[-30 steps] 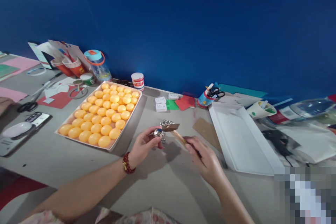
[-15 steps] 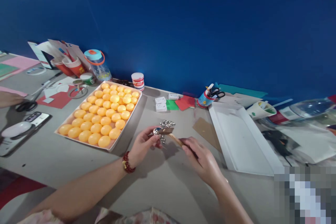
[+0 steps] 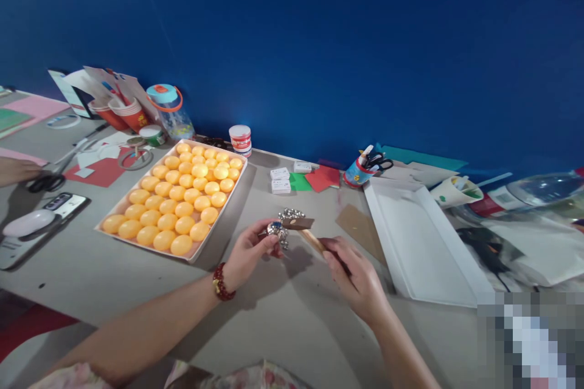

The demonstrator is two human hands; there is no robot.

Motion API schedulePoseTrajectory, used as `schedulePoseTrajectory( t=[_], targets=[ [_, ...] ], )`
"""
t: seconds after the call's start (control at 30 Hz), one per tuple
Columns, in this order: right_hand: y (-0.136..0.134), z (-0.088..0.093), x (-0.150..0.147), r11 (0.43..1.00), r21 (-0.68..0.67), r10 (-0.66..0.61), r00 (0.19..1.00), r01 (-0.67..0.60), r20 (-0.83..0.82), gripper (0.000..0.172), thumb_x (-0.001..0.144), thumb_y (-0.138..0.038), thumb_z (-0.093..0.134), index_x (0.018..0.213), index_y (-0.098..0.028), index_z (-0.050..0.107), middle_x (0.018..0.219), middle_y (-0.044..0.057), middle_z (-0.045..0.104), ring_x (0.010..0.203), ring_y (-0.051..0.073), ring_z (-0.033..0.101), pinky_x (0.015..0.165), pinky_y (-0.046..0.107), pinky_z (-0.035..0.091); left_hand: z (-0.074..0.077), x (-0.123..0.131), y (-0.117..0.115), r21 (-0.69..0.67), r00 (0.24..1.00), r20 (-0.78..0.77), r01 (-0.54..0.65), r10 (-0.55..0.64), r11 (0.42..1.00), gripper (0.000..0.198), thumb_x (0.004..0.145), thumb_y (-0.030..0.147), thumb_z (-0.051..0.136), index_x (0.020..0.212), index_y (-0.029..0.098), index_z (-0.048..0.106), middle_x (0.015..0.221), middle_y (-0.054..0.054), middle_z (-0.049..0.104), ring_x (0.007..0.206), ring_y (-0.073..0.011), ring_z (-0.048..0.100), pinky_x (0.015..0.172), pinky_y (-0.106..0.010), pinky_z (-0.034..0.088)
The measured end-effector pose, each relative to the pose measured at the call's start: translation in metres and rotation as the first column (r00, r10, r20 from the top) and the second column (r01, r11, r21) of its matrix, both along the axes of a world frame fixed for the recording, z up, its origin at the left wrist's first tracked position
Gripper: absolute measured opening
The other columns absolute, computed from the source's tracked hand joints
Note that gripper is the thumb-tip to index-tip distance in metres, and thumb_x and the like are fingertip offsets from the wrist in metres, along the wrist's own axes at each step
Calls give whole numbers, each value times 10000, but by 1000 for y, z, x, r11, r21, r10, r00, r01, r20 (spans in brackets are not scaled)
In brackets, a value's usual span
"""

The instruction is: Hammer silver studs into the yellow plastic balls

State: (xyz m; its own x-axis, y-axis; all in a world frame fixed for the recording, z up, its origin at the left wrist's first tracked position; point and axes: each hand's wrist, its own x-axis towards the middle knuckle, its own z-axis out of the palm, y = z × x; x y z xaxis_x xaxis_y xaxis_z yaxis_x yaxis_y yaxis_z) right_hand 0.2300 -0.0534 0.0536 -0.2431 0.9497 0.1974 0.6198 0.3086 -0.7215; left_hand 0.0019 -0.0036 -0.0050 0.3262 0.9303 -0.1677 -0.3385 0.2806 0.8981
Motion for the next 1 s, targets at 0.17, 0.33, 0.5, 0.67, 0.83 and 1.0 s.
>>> schedulePoseTrajectory(
  t=[0.17, 0.33, 0.5, 0.67, 0.83, 1.0],
  targets=[
    [1, -4, 1, 999, -37, 5, 1000, -5, -8, 211, 987, -275, 397, 1091, -218, 571, 946, 61, 631, 820, 175, 630, 720, 263, 490, 2, 0, -1, 32, 1000, 12, -9, 9, 999, 409, 838, 307, 666, 1217, 173, 590, 672, -9, 660, 651, -151, 642, 649, -274, 485],
    [-1, -6, 2, 997, -77, -12, 999, 9, -45, 223, 992, -294, 388, 1102, -214, 566, 914, 57, 628, 745, 160, 634, 658, 250, 497, 3, -1, -1, 42, 1000, 1, 15, -15, 999, 414, 847, 294, 650, 1237, 177, 578, 710, -28, 678, 662, -152, 639, 622, -252, 455],
    [0, -3, 1, 998, -66, -1, 999, -2, -35, 223, 994, -297, 387, 1106, -217, 563, 951, 68, 629, 775, 167, 635, 681, 264, 502, 4, -1, -2, 39, 1000, 12, 5, -6, 999, 406, 842, 283, 653, 1230, 186, 582, 751, -33, 680, 673, -149, 635, 613, -242, 439],
    [0, -3, 0, 998, -69, 7, 1000, -7, -4, 228, 993, -294, 387, 1096, -215, 574, 916, 62, 639, 776, 173, 638, 699, 274, 507, 5, -2, -2, 22, 999, 37, 28, -29, 999, 418, 842, 274, 649, 1242, 178, 575, 794, -51, 680, 699, -157, 635, 621, -246, 448],
    [3, -9, 7, 984, 48, -170, 985, 170, -2, 236, 987, -317, 398, 1096, -206, 575, 889, 66, 640, 778, 184, 640, 669, 273, 514, 6, -2, -3, 17, 991, 125, 53, -55, 998, 421, 817, 273, 672, 1216, 169, 589, 912, -73, 661, 685, -139, 601, 618, -254, 473],
    [16, -24, 28, 897, 286, -407, 882, 337, 238, 273, 986, -341, 386, 1108, -192, 579, 971, 92, 642, 834, 206, 642, 695, 302, 505, 6, -2, -3, -13, 983, 177, 55, -52, 998, 353, 839, 324, 650, 1158, 180, 610, 1024, -77, 613, 609, -81, 505, 549, -231, 460]
  ],
)
